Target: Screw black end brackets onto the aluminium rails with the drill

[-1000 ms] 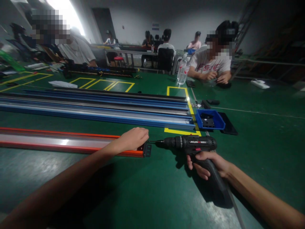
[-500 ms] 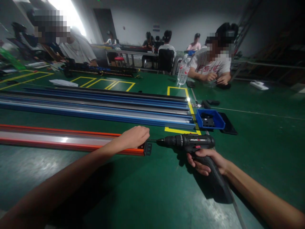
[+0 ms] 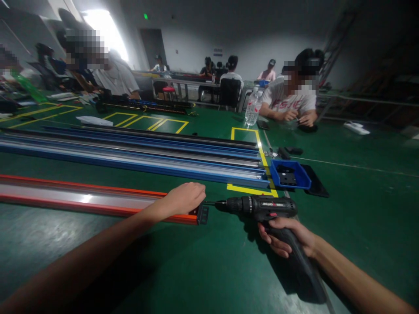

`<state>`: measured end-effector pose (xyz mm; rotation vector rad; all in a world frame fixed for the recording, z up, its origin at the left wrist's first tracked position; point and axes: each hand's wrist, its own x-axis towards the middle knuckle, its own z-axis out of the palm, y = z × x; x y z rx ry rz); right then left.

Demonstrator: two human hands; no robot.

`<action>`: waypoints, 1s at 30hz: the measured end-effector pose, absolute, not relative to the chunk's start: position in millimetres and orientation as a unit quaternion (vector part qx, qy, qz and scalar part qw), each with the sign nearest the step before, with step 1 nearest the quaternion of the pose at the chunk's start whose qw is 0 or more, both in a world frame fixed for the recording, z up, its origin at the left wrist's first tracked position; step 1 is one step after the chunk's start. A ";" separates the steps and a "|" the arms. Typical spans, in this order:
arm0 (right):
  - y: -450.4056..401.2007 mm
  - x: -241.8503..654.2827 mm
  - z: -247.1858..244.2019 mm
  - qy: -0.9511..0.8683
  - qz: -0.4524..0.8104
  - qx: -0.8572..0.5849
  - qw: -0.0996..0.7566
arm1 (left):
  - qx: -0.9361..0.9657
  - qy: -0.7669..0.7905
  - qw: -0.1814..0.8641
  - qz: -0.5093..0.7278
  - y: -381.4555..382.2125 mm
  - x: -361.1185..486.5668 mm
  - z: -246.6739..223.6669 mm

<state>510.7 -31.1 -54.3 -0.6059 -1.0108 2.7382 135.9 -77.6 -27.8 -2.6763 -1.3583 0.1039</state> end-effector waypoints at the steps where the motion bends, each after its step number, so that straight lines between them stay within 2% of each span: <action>1: -31.0 511.0 -54.4 -0.338 0.915 -0.206 0.081 | -0.888 -0.453 0.069 0.036 -78.1 136.1 -27.0; 9: -32.2 512.8 -56.0 -0.335 0.919 -0.191 0.083 | -0.873 -0.483 0.036 0.061 -78.7 140.2 -20.3; 17: -32.0 511.6 -54.8 -0.348 0.914 -0.191 0.083 | -0.864 -0.502 0.002 0.029 -78.6 142.6 -16.6; 30: -34.4 512.4 -53.1 -0.337 0.912 -0.217 0.088 | -0.883 -0.460 0.062 0.070 -79.8 140.2 -22.4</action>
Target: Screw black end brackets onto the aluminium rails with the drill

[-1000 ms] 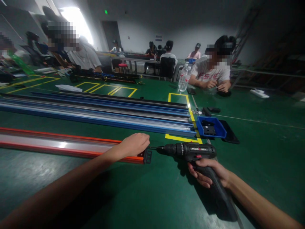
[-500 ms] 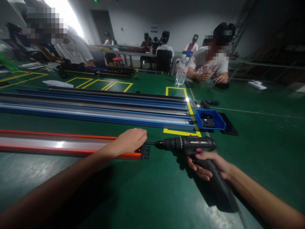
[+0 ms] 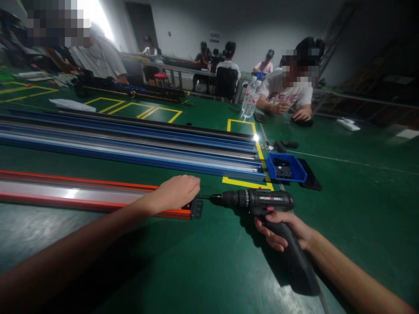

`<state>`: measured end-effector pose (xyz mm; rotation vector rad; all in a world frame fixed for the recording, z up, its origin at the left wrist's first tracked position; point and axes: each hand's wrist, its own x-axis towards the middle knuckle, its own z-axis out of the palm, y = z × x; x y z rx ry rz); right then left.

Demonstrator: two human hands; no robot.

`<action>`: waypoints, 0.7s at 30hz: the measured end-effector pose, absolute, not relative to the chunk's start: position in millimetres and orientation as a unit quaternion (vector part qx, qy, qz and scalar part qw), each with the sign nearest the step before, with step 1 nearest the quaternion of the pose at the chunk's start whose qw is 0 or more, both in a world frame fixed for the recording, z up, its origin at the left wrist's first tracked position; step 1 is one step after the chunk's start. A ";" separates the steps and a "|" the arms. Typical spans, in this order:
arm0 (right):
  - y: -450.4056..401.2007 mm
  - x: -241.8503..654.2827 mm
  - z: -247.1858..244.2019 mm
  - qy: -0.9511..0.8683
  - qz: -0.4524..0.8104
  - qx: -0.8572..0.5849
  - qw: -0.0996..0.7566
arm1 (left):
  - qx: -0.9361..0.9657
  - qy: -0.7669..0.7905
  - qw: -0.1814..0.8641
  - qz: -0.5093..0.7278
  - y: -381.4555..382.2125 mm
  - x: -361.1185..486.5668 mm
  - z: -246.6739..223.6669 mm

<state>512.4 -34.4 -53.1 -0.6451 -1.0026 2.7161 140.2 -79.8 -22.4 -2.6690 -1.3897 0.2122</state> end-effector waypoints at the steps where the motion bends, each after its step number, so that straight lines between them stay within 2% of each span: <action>1: -34.4 512.4 -52.8 -0.336 0.911 -0.221 0.089 | -0.883 -0.461 0.062 0.071 -80.1 140.4 -21.9; 9: -33.0 515.1 -56.1 -0.328 0.914 -0.224 0.080 | -0.883 -0.460 0.068 0.064 -80.3 140.9 -20.4; 16: -32.7 514.9 -57.9 -0.328 0.916 -0.216 0.083 | -0.880 -0.473 0.031 0.038 -78.7 140.8 -22.4; 21: -32.5 513.4 -56.1 -0.341 0.912 -0.213 0.086 | -0.882 -0.465 0.041 0.065 -79.4 142.3 -20.6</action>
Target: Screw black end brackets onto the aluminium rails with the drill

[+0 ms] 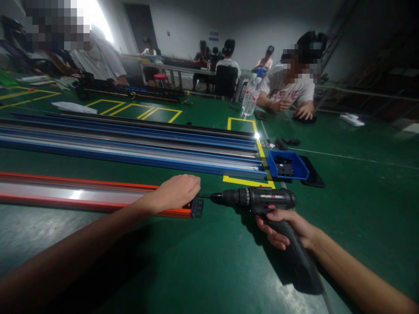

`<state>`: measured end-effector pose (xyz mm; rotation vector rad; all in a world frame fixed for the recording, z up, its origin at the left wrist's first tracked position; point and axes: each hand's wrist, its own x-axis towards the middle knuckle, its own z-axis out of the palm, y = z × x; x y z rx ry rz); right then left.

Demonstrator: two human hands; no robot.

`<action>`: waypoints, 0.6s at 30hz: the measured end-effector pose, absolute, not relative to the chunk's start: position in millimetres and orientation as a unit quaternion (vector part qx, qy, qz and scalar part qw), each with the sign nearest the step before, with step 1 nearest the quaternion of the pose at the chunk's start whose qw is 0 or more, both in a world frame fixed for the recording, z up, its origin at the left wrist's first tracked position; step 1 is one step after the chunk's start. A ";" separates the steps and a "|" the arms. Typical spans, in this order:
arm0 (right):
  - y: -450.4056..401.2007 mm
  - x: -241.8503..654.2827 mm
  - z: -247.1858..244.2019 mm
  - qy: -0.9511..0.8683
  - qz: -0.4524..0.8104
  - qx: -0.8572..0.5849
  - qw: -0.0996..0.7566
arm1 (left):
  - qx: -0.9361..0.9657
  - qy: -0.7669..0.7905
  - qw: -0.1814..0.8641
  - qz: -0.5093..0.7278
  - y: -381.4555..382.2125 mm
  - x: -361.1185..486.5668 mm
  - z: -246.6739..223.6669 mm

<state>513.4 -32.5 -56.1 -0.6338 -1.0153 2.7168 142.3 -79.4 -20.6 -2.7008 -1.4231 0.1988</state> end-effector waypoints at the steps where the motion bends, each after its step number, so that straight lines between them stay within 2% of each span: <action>1: -32.6 513.3 -55.8 -0.342 0.912 -0.212 0.086 | -0.882 -0.464 0.043 0.068 -79.6 142.6 -20.0; 18: -31.7 512.1 -55.8 -0.343 0.916 -0.190 0.082 | -0.878 -0.474 0.034 0.054 -79.6 142.7 -17.3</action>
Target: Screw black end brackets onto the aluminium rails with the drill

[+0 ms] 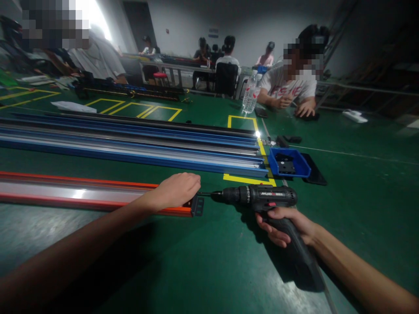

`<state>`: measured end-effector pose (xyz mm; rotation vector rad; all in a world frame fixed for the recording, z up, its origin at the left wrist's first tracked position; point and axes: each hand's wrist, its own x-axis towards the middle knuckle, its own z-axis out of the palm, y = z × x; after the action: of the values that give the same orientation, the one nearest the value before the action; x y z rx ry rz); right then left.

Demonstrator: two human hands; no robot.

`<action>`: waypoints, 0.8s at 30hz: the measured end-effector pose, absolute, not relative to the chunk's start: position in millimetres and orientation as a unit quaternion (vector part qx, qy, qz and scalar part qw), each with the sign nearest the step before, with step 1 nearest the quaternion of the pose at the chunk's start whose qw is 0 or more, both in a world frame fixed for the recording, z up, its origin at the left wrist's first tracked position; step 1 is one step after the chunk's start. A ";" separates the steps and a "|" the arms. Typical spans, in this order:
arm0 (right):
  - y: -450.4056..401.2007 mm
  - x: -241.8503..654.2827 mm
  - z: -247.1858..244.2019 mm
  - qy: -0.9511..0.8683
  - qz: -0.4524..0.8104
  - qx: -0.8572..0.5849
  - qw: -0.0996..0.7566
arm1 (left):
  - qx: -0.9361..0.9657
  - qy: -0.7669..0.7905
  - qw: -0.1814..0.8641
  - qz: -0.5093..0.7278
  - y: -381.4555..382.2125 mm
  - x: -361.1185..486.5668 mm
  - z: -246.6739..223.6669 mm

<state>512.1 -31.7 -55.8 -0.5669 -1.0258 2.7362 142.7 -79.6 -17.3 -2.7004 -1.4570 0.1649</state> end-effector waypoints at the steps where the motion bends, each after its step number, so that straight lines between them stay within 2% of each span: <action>1: -31.2 512.5 -56.4 -0.345 0.916 -0.190 0.082 | -0.878 -0.474 0.034 0.055 -79.6 143.0 -16.8; 15: -30.2 514.5 -58.8 -0.343 0.914 -0.199 0.085 | -0.863 -0.505 -0.001 0.035 -78.8 143.9 -16.0; 24: -32.3 513.0 -55.1 -0.343 0.911 -0.210 0.092 | -0.878 -0.472 0.038 0.069 -79.8 143.3 -15.9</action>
<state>513.0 -32.3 -55.1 -0.6233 -1.0178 2.7066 143.3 -79.8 -15.9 -2.6932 -1.4472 0.2108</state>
